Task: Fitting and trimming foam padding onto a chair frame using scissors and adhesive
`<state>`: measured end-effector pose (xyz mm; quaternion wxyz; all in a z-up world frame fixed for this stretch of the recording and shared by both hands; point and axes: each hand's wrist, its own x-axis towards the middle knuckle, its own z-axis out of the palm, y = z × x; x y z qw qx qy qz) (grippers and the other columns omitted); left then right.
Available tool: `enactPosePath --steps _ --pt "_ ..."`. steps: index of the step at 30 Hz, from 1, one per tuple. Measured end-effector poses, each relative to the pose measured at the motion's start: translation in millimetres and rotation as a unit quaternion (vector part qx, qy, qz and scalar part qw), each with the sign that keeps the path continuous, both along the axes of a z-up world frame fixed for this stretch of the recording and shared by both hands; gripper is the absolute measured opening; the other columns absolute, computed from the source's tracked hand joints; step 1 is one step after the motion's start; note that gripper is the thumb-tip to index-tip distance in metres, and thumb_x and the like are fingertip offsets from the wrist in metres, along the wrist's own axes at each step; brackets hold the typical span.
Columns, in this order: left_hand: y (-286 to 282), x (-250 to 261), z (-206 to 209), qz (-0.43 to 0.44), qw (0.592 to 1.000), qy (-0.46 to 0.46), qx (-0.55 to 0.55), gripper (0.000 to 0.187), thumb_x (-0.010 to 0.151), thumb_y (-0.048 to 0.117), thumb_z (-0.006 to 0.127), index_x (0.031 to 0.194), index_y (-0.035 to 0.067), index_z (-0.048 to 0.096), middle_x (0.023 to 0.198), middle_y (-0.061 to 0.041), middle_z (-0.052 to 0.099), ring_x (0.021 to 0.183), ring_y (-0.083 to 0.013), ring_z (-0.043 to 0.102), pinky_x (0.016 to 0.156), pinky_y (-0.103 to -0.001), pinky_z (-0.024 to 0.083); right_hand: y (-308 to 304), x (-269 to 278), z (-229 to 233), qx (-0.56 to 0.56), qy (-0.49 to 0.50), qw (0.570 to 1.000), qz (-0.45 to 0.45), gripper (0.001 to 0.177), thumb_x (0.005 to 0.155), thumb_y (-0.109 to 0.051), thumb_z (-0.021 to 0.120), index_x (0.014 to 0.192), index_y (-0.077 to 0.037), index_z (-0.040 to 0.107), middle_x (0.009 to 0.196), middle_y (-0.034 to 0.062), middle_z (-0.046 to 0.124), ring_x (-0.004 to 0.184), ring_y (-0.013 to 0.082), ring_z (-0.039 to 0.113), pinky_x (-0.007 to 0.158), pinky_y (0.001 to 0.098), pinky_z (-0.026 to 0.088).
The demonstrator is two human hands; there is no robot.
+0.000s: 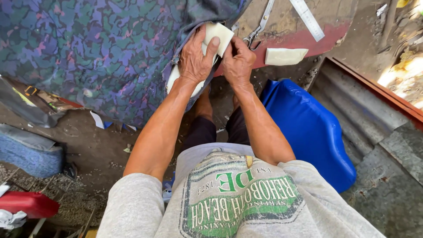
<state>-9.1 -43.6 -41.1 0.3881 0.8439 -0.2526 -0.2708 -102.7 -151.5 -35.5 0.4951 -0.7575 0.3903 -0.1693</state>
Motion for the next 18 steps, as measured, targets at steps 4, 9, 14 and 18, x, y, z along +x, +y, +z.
enactPosePath --steps 4,9,14,18 --pt "-9 4 8 0.023 0.999 0.011 0.026 0.075 0.099 0.068 0.049 0.139 0.006 0.057 0.129 -0.020 0.068 0.118 -0.0403 0.064 0.099 -0.044 0.048 0 -9 -13 0.080 0.008 0.994 -0.079 0.021 0.100 -0.024 0.062 0.101 -0.008 0.075 0.089 0.0010 0.074 0.081 0.0095 0.063 0.073 0.0304 0.053" --pt "-9 0 1 0.030 0.998 -0.019 0.060 0.076 0.093 0.070 0.062 0.136 0.007 0.058 0.120 -0.021 0.071 0.109 -0.0423 0.067 0.089 -0.046 0.052 11 -10 -20 0.154 -0.020 0.976 -0.156 0.023 0.099 -0.025 0.064 0.106 -0.005 0.073 0.093 0.0040 0.074 0.088 0.0116 0.065 0.078 0.0302 0.055" --pt "-7 -7 -16 0.031 0.997 -0.051 0.040 0.071 0.097 0.060 0.066 0.138 0.004 0.055 0.125 -0.024 0.069 0.114 -0.0443 0.065 0.095 -0.047 0.052 11 -8 -10 0.086 -0.010 0.988 -0.125 0.030 0.102 -0.037 0.059 0.103 -0.009 0.070 0.092 0.0016 0.070 0.086 0.0125 0.062 0.075 0.0325 0.053" --pt "-18 -11 -20 0.083 0.993 -0.013 0.080 0.065 0.088 0.055 0.071 0.135 0.011 0.059 0.120 -0.019 0.073 0.108 -0.0435 0.068 0.089 -0.050 0.053 18 -4 -12 0.001 0.046 0.990 -0.135 0.027 0.101 -0.036 0.057 0.103 -0.012 0.070 0.091 -0.0002 0.073 0.078 0.0127 0.067 0.071 0.0308 0.054"
